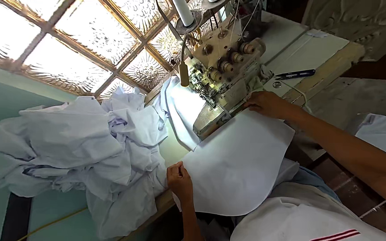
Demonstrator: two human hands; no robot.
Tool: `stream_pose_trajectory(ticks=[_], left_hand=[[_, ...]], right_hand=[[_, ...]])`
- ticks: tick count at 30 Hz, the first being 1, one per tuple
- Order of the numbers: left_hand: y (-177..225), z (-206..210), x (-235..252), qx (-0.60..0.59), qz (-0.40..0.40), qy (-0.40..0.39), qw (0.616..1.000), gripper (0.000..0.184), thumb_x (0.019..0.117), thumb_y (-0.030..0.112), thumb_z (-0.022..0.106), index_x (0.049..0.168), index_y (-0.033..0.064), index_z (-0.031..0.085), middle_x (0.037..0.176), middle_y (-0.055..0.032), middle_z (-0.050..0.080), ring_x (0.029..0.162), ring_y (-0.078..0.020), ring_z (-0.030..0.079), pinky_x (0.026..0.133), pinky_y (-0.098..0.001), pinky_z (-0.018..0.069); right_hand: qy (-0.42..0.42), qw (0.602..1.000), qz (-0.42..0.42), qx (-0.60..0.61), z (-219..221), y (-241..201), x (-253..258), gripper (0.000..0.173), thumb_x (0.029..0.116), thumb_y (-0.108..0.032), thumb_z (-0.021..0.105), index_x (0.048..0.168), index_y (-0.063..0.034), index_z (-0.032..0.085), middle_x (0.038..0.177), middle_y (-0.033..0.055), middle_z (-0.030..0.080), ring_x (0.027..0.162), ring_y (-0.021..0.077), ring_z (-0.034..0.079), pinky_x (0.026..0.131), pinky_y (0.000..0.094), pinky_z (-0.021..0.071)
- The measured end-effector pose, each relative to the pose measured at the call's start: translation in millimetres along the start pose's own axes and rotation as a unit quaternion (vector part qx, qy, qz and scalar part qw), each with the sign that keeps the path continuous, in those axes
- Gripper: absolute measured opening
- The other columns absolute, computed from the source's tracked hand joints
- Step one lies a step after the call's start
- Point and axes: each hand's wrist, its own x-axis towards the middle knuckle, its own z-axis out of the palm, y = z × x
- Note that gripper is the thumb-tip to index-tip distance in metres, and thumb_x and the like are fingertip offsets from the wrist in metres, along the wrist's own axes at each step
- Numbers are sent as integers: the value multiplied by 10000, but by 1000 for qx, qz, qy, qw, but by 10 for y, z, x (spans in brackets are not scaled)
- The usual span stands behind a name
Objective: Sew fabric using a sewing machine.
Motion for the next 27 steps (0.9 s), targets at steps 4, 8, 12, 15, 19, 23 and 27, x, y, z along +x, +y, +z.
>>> stream_pose_trajectory(ticks=[4, 8, 12, 15, 19, 23, 27], left_hand=[[30, 4, -6, 16, 2, 5, 1000, 154, 929, -49, 604, 971, -79, 749, 911, -233, 678, 751, -241, 638, 689, -299, 522], [28, 0, -17, 31, 5, 4, 1000, 164, 931, -45, 598, 977, -78, 753, 926, -244, 687, 787, -308, 661, 721, -375, 542], [34, 6, -16, 38, 7, 5, 999, 166, 936, -40, 595, 972, -71, 755, 920, -239, 684, 778, -296, 656, 718, -362, 537], [34, 9, -13, 41, 8, 6, 999, 165, 932, -42, 597, 973, -72, 754, 920, -235, 686, 770, -291, 656, 707, -361, 536], [39, 7, -17, 42, 6, 12, 999, 158, 930, -39, 606, 960, -57, 760, 915, -225, 687, 749, -263, 648, 684, -334, 528], [38, 14, -25, 43, 5, 13, 999, 158, 932, -35, 608, 975, -67, 756, 915, -226, 684, 748, -260, 644, 684, -333, 522], [43, 9, -25, 43, 9, 15, 999, 159, 931, -35, 604, 967, -65, 756, 910, -225, 683, 746, -263, 644, 683, -330, 523]], right_hand=[[-21, 1000, 1, -20, 40, 52, 25, 208, 1009, -70, 615, 1142, 31, 739, 1130, 267, 652, 1064, 439, 637, 962, 555, 495], [-14, 1000, 3, 2, 21, 10, 51, 132, 979, -39, 643, 1012, 43, 741, 1018, 244, 671, 1004, 424, 656, 911, 572, 506], [32, 998, -40, -32, 58, 46, 4, 96, 943, -25, 670, 931, 49, 730, 917, 235, 666, 902, 423, 667, 830, 580, 514], [59, 994, -82, -52, 99, 85, -40, 79, 927, 1, 658, 900, 57, 707, 889, 237, 663, 864, 427, 669, 815, 587, 509], [53, 994, -72, -55, 100, 90, -58, 96, 946, -4, 637, 980, 50, 709, 942, 239, 693, 899, 431, 689, 831, 588, 521], [2, 999, -24, -48, 6, 1, -30, 171, 988, 10, 597, 1105, 55, 714, 1023, 252, 692, 965, 448, 683, 872, 594, 519], [16, 991, -53, -124, 48, -43, -12, 99, 928, 56, 633, 973, 69, 720, 952, 262, 679, 939, 465, 674, 870, 597, 510]])
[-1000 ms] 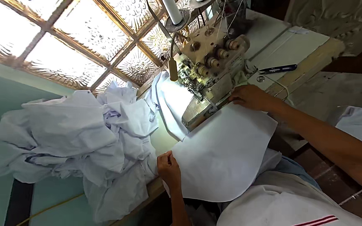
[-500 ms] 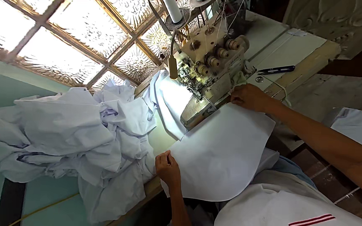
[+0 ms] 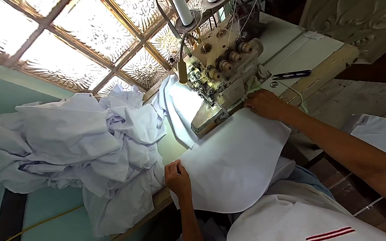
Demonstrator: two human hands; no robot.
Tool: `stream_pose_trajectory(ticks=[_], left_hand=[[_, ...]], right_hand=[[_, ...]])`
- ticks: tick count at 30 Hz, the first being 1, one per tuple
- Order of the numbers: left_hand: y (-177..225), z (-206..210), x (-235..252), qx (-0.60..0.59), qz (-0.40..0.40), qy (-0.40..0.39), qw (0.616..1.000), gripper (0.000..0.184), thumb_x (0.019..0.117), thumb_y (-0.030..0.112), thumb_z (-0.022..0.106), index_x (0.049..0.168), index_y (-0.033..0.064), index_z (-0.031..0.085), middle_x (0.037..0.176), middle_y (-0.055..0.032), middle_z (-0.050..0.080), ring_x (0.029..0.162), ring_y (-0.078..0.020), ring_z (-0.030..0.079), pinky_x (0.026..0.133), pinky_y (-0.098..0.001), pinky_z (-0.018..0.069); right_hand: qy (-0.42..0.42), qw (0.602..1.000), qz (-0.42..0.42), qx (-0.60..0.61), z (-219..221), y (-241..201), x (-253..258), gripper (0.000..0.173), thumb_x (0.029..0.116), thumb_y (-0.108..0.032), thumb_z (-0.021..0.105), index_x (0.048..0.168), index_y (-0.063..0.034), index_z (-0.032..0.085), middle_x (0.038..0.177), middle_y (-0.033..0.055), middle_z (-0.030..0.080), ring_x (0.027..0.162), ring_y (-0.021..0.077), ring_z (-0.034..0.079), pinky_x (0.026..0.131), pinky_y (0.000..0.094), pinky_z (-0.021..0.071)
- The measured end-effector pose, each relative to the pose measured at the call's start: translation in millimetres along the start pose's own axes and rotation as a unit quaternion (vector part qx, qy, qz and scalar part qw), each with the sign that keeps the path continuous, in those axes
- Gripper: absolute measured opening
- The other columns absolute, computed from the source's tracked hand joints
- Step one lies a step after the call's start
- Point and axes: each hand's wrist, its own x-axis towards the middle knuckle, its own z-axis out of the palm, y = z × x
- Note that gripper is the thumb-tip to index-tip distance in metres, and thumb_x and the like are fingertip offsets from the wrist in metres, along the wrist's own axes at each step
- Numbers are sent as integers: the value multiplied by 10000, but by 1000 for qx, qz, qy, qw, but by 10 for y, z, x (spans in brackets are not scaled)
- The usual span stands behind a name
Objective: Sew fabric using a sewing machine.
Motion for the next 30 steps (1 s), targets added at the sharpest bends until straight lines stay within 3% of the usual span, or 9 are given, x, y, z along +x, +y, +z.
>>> stream_pose_trajectory(ticks=[5, 9, 11, 16, 18, 21, 24, 27, 30], left_hand=[[6, -96, 80, -9, -14, -47, 999, 238, 913, -36, 640, 1135, -86, 710, 1101, -281, 647, 756, -255, 639, 669, -328, 531], [-147, -259, 239, -41, -27, -127, 991, 419, 887, -45, 660, 1304, -84, 631, 1350, -333, 552, 763, -245, 654, 657, -339, 544], [-250, -291, 272, -59, -22, -145, 988, 409, 862, -79, 625, 1269, -69, 665, 1372, -332, 541, 758, -241, 641, 653, -346, 533], [-467, -451, 157, -173, -7, -139, 975, 95, 850, -26, 672, 886, -95, 727, 1261, -315, 604, 884, -144, 663, 726, -214, 543], [-594, -716, 127, -281, 16, -158, 946, 148, 893, 90, 690, 881, -52, 730, 1233, -199, 659, 1074, -102, 649, 870, -203, 534], [-706, -1303, 163, -422, 98, -199, 879, 214, 1041, 387, 571, 996, 275, 747, 1166, 124, 726, 1204, -69, 633, 1089, -312, 485], [-607, -1785, 222, -500, 147, -179, 835, 250, 1078, 395, 480, 1059, 302, 710, 968, 164, 713, 986, -35, 682, 976, -280, 537], [-540, -1933, 305, -420, 69, -134, 895, 237, 1071, 380, 499, 1065, 337, 732, 974, 214, 729, 886, 47, 685, 802, -163, 566], [-499, -1696, 402, -277, -8, -68, 958, 193, 1034, 98, 501, 973, 37, 674, 890, 136, 681, 809, 105, 623, 734, -113, 522]], right_hand=[[63, 996, -62, -25, -171, -205, -230, 36, 872, 40, 686, 899, 47, 709, 908, 247, 680, 904, 458, 680, 881, 610, 512], [31, 983, -170, 58, -571, -550, -700, 75, 795, -140, 644, 779, -105, 708, 782, 37, 686, 798, 221, 688, 863, 470, 550], [10, 978, -188, 88, -739, -640, -935, 163, 844, -183, 580, 812, -142, 735, 749, -37, 688, 755, 102, 681, 908, 370, 562], [23, 978, -171, 115, -860, -689, -1151, 200, 887, -198, 539, 871, -148, 732, 741, -78, 658, 740, 5, 615, 800, 187, 526], [20, 957, -200, 207, -906, -652, -1158, 208, 955, -192, 534, 937, -106, 723, 818, -65, 671, 810, -26, 611, 794, 136, 507], [-32, 875, -267, 403, -1065, -641, -1154, 218, 1065, -256, 520, 1051, -119, 689, 925, -97, 694, 919, -43, 662, 901, 166, 567], [-35, 826, -255, 501, -1192, -786, -1081, 153, 1020, -295, 620, 1017, -229, 759, 922, -167, 707, 930, -57, 666, 838, 129, 560], [-9, 852, -227, 471, -1002, -688, -672, 285, 1064, -199, 490, 950, -151, 747, 954, -125, 719, 886, -65, 656, 777, 111, 553], [-28, 925, -100, 366, -604, -683, -217, 270, 966, 74, 460, 983, 25, 725, 921, 72, 670, 790, 70, 609, 727, 210, 520]])
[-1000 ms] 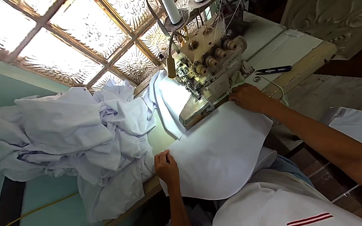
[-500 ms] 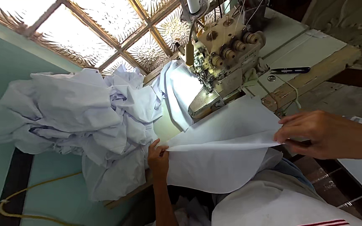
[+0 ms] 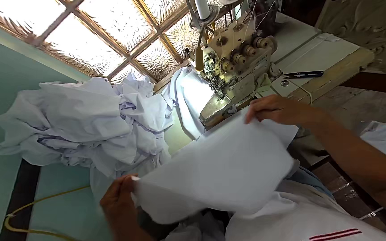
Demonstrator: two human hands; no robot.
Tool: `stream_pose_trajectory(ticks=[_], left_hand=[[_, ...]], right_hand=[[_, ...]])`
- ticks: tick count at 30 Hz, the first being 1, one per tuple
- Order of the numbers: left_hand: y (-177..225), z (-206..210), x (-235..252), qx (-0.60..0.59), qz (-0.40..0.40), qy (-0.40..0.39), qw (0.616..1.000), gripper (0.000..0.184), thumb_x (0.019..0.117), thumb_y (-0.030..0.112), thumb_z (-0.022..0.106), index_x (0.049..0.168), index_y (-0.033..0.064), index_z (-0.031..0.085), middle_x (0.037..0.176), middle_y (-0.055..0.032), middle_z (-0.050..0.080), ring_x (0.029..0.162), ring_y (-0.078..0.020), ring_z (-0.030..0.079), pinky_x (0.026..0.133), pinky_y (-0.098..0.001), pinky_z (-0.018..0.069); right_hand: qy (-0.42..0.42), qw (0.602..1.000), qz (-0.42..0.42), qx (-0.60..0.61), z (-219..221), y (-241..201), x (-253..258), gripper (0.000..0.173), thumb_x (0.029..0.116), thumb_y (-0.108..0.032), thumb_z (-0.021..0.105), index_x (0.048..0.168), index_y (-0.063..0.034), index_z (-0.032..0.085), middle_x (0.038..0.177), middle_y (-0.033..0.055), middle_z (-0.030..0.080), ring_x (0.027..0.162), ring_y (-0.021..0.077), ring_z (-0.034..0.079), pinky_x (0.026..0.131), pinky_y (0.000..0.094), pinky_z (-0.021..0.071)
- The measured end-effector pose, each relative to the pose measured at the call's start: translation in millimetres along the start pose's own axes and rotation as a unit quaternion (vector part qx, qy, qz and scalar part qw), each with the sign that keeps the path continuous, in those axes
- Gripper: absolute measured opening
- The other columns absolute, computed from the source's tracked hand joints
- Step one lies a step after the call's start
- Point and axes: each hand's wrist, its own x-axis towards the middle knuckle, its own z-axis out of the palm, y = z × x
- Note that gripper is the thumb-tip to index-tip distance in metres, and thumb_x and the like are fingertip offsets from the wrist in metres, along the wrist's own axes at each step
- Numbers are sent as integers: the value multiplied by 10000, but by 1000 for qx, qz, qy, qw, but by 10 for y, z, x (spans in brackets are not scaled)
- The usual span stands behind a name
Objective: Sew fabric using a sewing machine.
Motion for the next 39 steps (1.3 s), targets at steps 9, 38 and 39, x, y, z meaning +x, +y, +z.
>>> stream_pose_trajectory(ticks=[9, 38, 39], left_hand=[[171, 568, -49, 257, -72, -146, 953, 238, 967, 50, 597, 1137, -95, 679, 741, -181, 627, 614, -258, 566, 602, -452, 473], [806, 2073, 451, -293, -29, -259, 920, 177, 870, 5, 673, 850, 172, 729, 994, 57, 753, 965, -53, 705, 845, -248, 588], [821, 2075, 442, -303, -36, -248, 919, 200, 867, -17, 675, 869, 170, 744, 929, 77, 743, 886, -31, 699, 805, -228, 589]], right_hand=[[163, 973, 130, -98, 699, 501, 34, 180, 892, 88, 667, 994, -13, 775, 949, 172, 682, 833, 287, 660, 777, 444, 551], [235, 970, 31, -50, 928, -161, -21, 79, 835, -56, 695, 801, 5, 733, 796, 116, 685, 742, 195, 658, 633, 338, 502], [232, 971, 36, -43, 925, -172, -22, 67, 822, -24, 677, 810, 19, 726, 797, 124, 679, 739, 205, 651, 632, 347, 498]])
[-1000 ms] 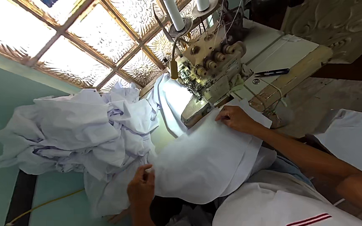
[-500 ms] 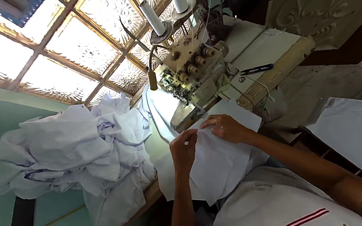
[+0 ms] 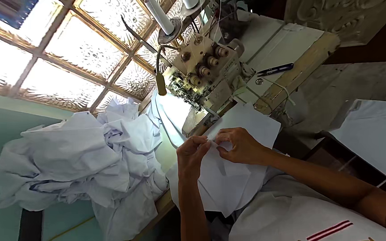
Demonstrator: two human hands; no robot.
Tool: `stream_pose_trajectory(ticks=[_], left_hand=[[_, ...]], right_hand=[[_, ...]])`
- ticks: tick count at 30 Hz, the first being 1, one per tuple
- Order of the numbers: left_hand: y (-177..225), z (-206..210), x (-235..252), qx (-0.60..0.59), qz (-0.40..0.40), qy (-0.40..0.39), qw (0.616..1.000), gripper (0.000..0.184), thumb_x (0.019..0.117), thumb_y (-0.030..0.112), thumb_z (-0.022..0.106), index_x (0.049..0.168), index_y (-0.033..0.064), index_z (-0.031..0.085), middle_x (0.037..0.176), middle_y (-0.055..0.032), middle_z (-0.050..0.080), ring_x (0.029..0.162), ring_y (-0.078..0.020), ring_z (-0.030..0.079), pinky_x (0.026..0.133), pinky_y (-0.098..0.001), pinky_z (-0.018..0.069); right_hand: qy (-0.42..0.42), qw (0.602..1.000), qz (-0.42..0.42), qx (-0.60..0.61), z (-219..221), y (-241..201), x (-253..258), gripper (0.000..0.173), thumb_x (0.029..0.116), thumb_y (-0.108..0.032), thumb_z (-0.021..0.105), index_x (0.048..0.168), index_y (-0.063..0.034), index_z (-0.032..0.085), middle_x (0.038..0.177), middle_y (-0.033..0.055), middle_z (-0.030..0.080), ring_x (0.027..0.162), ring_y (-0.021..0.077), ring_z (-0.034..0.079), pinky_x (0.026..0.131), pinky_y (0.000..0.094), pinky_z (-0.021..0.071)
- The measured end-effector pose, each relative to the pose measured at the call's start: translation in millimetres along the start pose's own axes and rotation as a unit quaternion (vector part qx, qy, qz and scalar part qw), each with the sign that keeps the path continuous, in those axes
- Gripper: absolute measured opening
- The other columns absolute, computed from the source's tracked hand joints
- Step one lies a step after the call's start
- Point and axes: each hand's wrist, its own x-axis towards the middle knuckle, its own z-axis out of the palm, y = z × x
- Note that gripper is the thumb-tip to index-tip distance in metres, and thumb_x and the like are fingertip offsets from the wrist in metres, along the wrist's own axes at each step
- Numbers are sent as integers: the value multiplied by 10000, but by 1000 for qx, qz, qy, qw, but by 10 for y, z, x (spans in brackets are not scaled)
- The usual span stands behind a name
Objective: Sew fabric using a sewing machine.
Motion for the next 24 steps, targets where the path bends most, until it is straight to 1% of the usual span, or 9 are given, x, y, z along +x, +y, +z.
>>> stream_pose_trajectory(ticks=[3, 6, 9, 11, 14, 17, 20, 22, 24], left_hand=[[32, 56, -28, -3, 6, 43, 999, 239, 855, -64, 665, 860, 161, 747, 858, 94, 735, 796, 1, 687, 739, -194, 586], [51, 117, -82, 60, 34, 73, 995, 184, 856, -51, 676, 853, 129, 713, 859, 94, 727, 815, 2, 688, 755, -196, 587], [47, 218, -152, 166, 98, 74, 978, 43, 832, -17, 672, 833, 26, 676, 863, 48, 710, 873, 15, 680, 817, -186, 574], [60, 306, -201, 216, 133, 74, 964, 32, 825, 13, 692, 809, -13, 685, 845, -5, 710, 881, 5, 672, 836, -168, 550], [66, 325, -240, 248, 163, 93, 950, 66, 822, 35, 689, 790, -23, 678, 823, -43, 710, 872, -13, 672, 827, -159, 533], [40, 115, -234, 219, 165, 145, 951, 42, 830, 17, 671, 808, -11, 649, 853, 4, 703, 878, 5, 678, 817, -186, 563], [46, -146, -241, 140, 156, 206, 956, 157, 856, -30, 652, 859, 126, 637, 853, 126, 698, 825, 25, 673, 755, -192, 579], [69, -257, -252, 86, 148, 241, 955, 234, 868, -80, 623, 911, 150, 631, 830, 139, 698, 764, 24, 670, 707, -182, 576], [74, -335, -265, 53, 140, 257, 955, 256, 888, -84, 601, 962, 159, 628, 832, 133, 704, 752, 19, 670, 720, -184, 578]], right_hand=[[-44, 998, 53, -10, -22, -22, 9, 71, 830, -1, 641, 833, 33, 704, 809, 120, 637, 727, 215, 609, 618, 373, 470], [-108, 986, 124, -26, -50, -56, 6, 213, 918, -161, 674, 900, 45, 724, 916, 152, 665, 835, 267, 642, 712, 447, 498], [-110, 983, 132, -62, -45, -117, -18, 311, 956, -262, 657, 881, 34, 720, 905, 161, 665, 858, 292, 640, 729, 466, 475], [-86, 987, 85, -102, -23, -145, -41, 274, 932, -223, 644, 837, 21, 727, 855, 147, 660, 834, 290, 638, 745, 458, 466], [-92, 984, 46, -145, -30, -144, -59, 187, 893, -128, 643, 781, 0, 722, 804, 123, 641, 806, 278, 607, 838, 467, 429], [-113, 978, 65, -163, -78, -142, -103, 182, 903, -74, 614, 801, 3, 744, 807, 136, 652, 836, 302, 618, 939, 510, 414], [-110, 978, 49, -171, -121, -142, -162, 187, 873, -92, 604, 757, -11, 725, 754, 119, 627, 798, 283, 608, 887, 490, 425], [-108, 983, 28, -148, -160, -148, -194, 171, 854, -114, 626, 757, -14, 724, 744, 112, 617, 777, 269, 603, 807, 462, 442], [-118, 988, 20, -94, -216, -166, -212, 150, 856, -131, 651, 791, -23, 734, 798, 101, 625, 791, 226, 594, 731, 396, 454]])
